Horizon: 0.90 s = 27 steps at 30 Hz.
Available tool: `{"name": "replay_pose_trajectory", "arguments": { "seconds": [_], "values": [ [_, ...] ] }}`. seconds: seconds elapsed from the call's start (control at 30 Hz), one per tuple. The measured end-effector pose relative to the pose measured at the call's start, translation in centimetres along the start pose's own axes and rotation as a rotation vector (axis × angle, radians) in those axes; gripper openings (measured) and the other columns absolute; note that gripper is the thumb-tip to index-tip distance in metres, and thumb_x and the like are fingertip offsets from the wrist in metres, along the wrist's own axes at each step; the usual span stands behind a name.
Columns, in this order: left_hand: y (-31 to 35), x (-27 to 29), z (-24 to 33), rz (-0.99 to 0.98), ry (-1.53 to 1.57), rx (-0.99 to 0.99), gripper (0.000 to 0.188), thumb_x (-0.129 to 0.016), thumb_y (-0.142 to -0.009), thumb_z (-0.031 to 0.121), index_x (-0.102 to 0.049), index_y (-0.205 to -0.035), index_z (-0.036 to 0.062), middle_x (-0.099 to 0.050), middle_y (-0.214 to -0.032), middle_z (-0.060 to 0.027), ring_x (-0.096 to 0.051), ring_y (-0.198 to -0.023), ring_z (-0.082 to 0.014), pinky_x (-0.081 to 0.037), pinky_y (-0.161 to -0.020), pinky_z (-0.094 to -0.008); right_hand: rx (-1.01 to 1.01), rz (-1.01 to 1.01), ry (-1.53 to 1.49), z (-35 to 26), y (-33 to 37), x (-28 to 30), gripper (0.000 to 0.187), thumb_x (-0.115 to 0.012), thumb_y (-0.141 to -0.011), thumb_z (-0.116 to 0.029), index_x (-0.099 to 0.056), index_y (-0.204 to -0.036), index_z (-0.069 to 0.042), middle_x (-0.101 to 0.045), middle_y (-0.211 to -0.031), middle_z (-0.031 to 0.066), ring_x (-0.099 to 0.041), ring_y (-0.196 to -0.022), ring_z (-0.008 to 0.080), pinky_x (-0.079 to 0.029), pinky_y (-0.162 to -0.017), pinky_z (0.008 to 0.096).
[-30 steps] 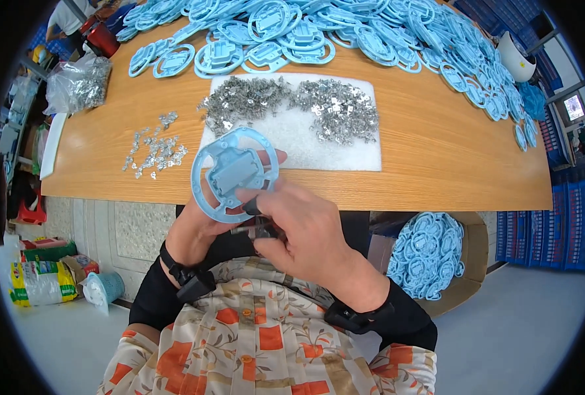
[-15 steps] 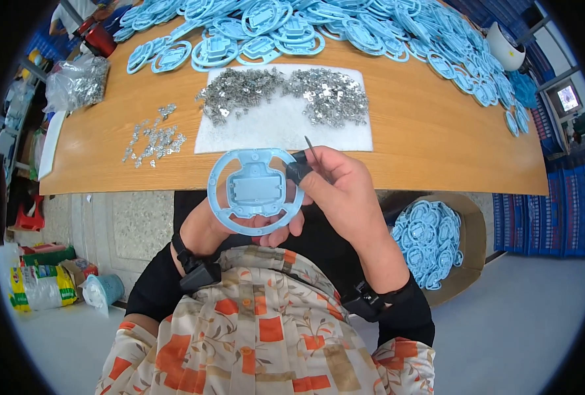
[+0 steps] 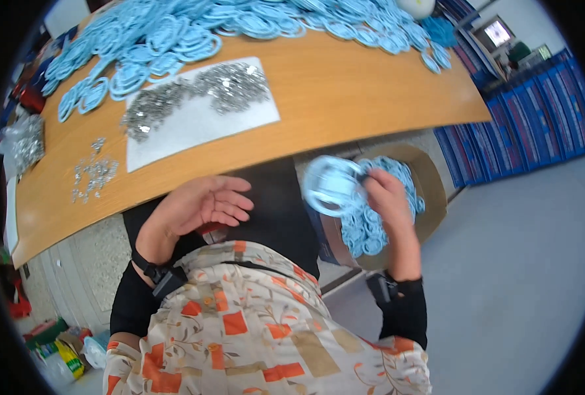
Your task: The person picks up a blue plastic steering wheel and inserts two metal contacts into the battery compartment, using a small tool to press them into place. After completing the assembly, they place the wheel into a box and reach for another one.
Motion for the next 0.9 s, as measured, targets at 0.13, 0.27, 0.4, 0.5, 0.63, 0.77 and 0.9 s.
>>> {"name": "replay_pose_trajectory", "arguments": {
  "seconds": [0.13, 0.27, 0.4, 0.5, 0.63, 0.77, 0.9],
  "values": [
    [0.4, 0.5, -0.1, -0.043, -0.136, -0.043, 0.041, -0.045, -0.103, 0.025, -0.056, -0.127, -0.006, -0.067, -0.106, -0.0167, -0.069, -0.093, -0.0229, -0.058, -0.084, -0.0321, 0.286, 0.408, 0.436, 9.0, -1.4, 12.9, 0.022, -0.061, -0.091, -0.01, -0.066, -0.108, 0.003, -0.064, -0.088, 0.0017, -0.055, -0.077, 0.0081, -0.045, -0.071, 0.0228],
    [2.2, 0.8, 0.5, 0.009, -0.224, -0.102, 0.039, -0.045, -0.104, 0.027, -0.059, -0.124, -0.0035, -0.065, -0.103, -0.0123, -0.068, -0.091, -0.0185, -0.057, -0.083, -0.029, 0.21, 0.368, 0.238, 3.9, -3.2, 9.5, 0.025, -0.055, -0.091, -0.006, -0.065, -0.111, 0.004, -0.065, -0.089, 0.001, -0.056, -0.078, 0.0084, -0.046, -0.072, 0.0243],
    [3.5, 1.2, 1.0, 0.072, -0.299, -0.169, 0.041, -0.046, -0.106, 0.031, -0.059, -0.124, -0.0031, -0.068, -0.101, -0.0116, -0.068, -0.09, -0.0164, -0.056, -0.083, -0.0284, 0.63, 0.094, 0.367, -5.8, -7.3, -4.0, 0.024, -0.059, -0.089, -0.005, -0.066, -0.109, 0.006, -0.069, -0.092, 0.0055, -0.062, -0.08, 0.0118, -0.05, -0.074, 0.0262],
    [4.0, 2.3, 0.6, 0.032, -0.284, -0.238, 0.035, -0.045, -0.107, 0.024, -0.061, -0.123, -0.0031, -0.068, -0.1, -0.0101, -0.067, -0.088, -0.0138, -0.056, -0.081, -0.027, 0.77, -0.091, 0.474, -11.4, -11.3, -13.5, 0.026, -0.064, -0.086, -0.009, -0.068, -0.11, 0.0, -0.07, -0.092, 0.0111, -0.064, -0.075, 0.0172, -0.05, -0.07, 0.0297],
    [5.3, 3.6, 0.7, 0.038, -0.298, -0.249, 0.034, -0.049, -0.106, 0.025, -0.06, -0.124, -0.0024, -0.067, -0.102, -0.0068, -0.066, -0.092, -0.0109, -0.055, -0.083, -0.0245, 0.914, -0.131, 0.658, -19.1, -17.2, -24.0, 0.031, -0.068, -0.083, -0.019, -0.067, -0.108, -0.001, -0.07, -0.093, 0.0155, -0.067, -0.077, 0.031, -0.052, -0.072, 0.0394],
    [6.9, 4.3, 0.7, 0.091, -0.275, -0.268, 0.034, -0.05, -0.106, 0.026, -0.06, -0.124, -0.0008, -0.066, -0.103, -0.0049, -0.065, -0.094, -0.0104, -0.055, -0.084, -0.0245, 0.995, -0.06, 0.66, -23.0, -23.8, -31.6, 0.042, -0.07, -0.081, -0.026, -0.065, -0.114, 0.001, -0.071, -0.093, 0.0175, -0.069, -0.084, 0.034, -0.053, -0.076, 0.0422],
    [7.5, 5.2, 1.3, 0.104, -0.217, -0.277, 0.035, -0.051, -0.103, 0.023, -0.06, -0.126, -0.0024, -0.066, -0.101, -0.0052, -0.064, -0.091, -0.0101, -0.054, -0.082, -0.0248, 0.818, -0.057, 0.666, -22.5, -31.3, -34.5, 0.043, -0.071, -0.08, -0.025, -0.066, -0.112, 0.002, -0.072, -0.089, 0.0159, -0.07, -0.078, 0.0281, -0.054, -0.072, 0.0386]
  ]
}}
Point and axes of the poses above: each hand's wrist, its own y-axis away from the middle knuckle, its own x-axis out of the back of the hand, z = x × y, the point moved 1 cm from there along -y, towards the middle knuckle
